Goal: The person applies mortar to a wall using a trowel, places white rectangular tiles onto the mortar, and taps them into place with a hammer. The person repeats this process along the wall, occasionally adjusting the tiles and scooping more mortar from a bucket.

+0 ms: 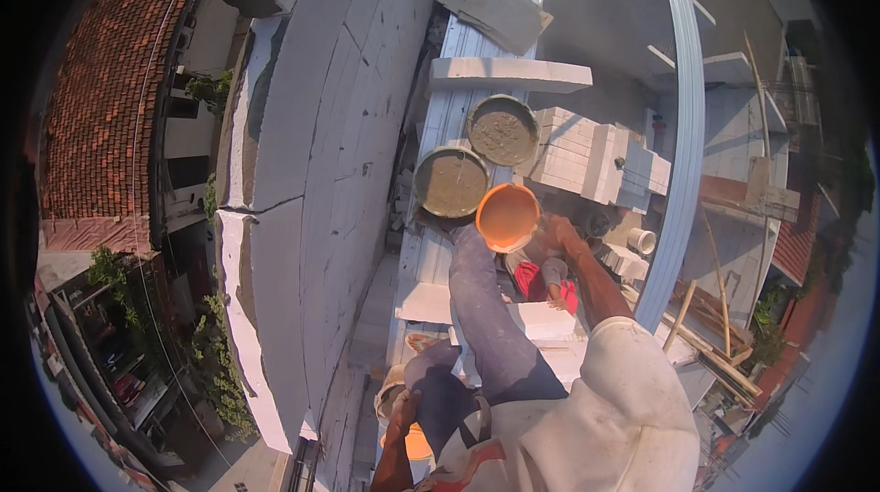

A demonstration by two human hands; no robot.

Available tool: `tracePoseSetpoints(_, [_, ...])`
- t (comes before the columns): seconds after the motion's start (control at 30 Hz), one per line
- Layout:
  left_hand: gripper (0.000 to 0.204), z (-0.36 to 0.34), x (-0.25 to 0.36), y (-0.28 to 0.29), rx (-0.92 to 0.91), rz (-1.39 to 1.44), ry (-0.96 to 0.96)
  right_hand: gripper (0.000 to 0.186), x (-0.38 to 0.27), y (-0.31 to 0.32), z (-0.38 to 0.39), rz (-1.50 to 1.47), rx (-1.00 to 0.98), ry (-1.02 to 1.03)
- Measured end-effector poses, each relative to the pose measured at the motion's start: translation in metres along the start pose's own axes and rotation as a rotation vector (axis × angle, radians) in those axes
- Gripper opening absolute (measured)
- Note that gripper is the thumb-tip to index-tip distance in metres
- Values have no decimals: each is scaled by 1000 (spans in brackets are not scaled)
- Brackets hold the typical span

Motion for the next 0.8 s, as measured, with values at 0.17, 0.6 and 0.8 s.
tracePoseSetpoints(0.17, [53, -38, -17, -9, -136, -197, -145, 72, 1, 82, -184, 123, 330, 73])
tracePoseSetpoints(0.6, [57, -35, 43, -37, -3, -131, 358, 53, -133, 231, -403, 372, 1038, 312])
tracePoseSetpoints(0.8, [56, -37, 17, -47, 118, -167, 400, 61, -162, 235, -442, 539, 813, 195])
Point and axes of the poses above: each hand's wrist, its own z-axis away from the middle knuckle, its own y-axis out of the back of the hand, x = y × z, the point moved 7 cm from there along -z, towards the middle knuckle, and after that the axes turned 13 degrees about -y, right-handed, at the moved point
